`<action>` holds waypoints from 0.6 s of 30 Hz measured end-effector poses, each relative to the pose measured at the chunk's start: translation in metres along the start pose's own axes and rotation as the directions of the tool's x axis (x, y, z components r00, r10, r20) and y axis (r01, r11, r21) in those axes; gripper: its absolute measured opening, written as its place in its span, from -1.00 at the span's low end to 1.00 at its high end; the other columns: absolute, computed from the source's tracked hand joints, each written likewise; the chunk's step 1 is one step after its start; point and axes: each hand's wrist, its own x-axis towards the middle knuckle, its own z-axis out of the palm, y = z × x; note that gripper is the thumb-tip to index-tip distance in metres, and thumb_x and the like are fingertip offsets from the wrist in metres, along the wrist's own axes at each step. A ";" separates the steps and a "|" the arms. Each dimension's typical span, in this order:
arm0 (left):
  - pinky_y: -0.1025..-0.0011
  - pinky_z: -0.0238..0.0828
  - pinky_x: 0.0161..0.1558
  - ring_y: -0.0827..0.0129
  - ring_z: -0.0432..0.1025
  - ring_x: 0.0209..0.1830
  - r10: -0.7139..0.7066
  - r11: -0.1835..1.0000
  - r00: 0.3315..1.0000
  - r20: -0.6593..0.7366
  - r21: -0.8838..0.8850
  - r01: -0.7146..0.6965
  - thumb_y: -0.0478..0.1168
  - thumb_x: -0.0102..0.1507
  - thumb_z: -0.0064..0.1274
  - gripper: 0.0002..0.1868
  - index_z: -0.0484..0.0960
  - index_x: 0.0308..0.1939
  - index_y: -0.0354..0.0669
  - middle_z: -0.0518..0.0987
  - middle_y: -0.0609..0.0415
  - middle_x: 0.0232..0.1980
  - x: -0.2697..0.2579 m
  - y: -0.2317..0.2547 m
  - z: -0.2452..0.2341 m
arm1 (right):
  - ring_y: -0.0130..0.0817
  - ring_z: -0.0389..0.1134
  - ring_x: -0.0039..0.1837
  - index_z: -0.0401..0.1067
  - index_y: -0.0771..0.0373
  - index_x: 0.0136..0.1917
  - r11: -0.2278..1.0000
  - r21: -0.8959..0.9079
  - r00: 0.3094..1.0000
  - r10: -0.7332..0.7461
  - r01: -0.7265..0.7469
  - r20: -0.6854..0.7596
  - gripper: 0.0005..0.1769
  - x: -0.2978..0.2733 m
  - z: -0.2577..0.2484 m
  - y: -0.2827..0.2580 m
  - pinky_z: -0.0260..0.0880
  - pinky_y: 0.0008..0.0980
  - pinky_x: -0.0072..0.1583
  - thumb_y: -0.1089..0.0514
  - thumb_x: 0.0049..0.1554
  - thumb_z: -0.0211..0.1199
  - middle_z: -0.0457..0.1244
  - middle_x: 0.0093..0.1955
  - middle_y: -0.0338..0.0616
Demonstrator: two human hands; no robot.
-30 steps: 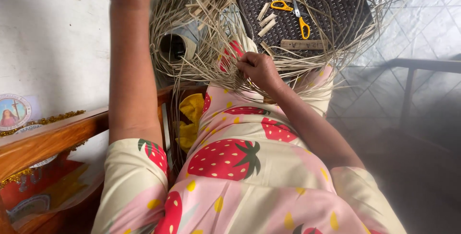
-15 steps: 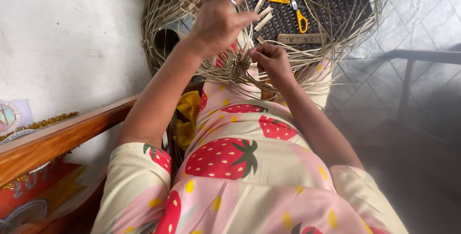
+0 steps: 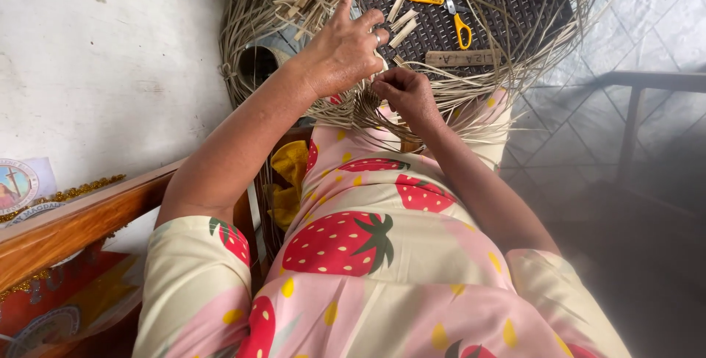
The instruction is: The person is weaving dried straw or grass fibers together to create a handcrafted item like a mat or basket.
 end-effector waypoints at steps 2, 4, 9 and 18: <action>-0.50 -0.10 0.47 0.00 0.48 0.39 0.019 0.999 1.000 -0.012 0.038 -0.019 -0.19 0.03 0.51 -0.79 0.78 -0.36 0.24 0.75 0.07 0.05 -0.004 0.000 0.002 | -0.63 0.14 -0.33 0.51 0.16 -0.11 0.998 0.052 0.999 -0.031 0.032 -0.035 -0.93 0.001 0.001 0.002 0.20 -0.57 -0.28 0.22 0.20 0.39 0.30 -0.32 -0.33; -0.49 -0.08 0.48 0.01 0.49 0.38 0.038 0.996 0.999 -0.024 0.077 -0.036 -0.19 0.04 0.52 -0.78 0.78 -0.32 0.20 0.74 0.08 0.03 -0.008 -0.001 0.005 | -0.64 0.13 -0.32 0.48 0.14 -0.13 0.993 0.102 0.996 -0.059 0.066 -0.072 -0.88 -0.001 0.000 0.000 0.12 -0.59 -0.27 0.27 0.18 0.41 0.30 -0.32 -0.34; -0.39 0.13 0.45 0.12 0.57 0.24 0.077 0.996 0.977 -0.197 -0.018 -0.082 -0.14 0.13 0.51 -0.80 0.78 -0.24 0.08 0.77 0.05 0.02 -0.017 -0.001 0.006 | -0.65 0.01 -0.41 0.61 0.24 0.14 0.996 0.090 0.999 -0.012 0.008 0.038 -0.80 -0.002 0.005 -0.009 -0.03 -0.57 -0.35 0.21 0.27 0.29 0.23 -0.35 -0.36; -0.51 0.11 0.38 0.24 0.53 0.13 -0.213 0.977 0.836 -0.505 -0.126 0.172 -0.35 0.32 0.32 -0.90 0.81 -0.27 -0.06 0.75 0.19 -0.05 -0.018 -0.010 0.034 | -0.66 0.12 -0.23 0.56 0.15 -0.12 0.994 -0.085 0.995 -0.056 0.063 0.085 -0.90 0.000 0.012 0.008 0.14 -0.55 -0.16 0.13 0.22 0.40 0.25 -0.31 -0.43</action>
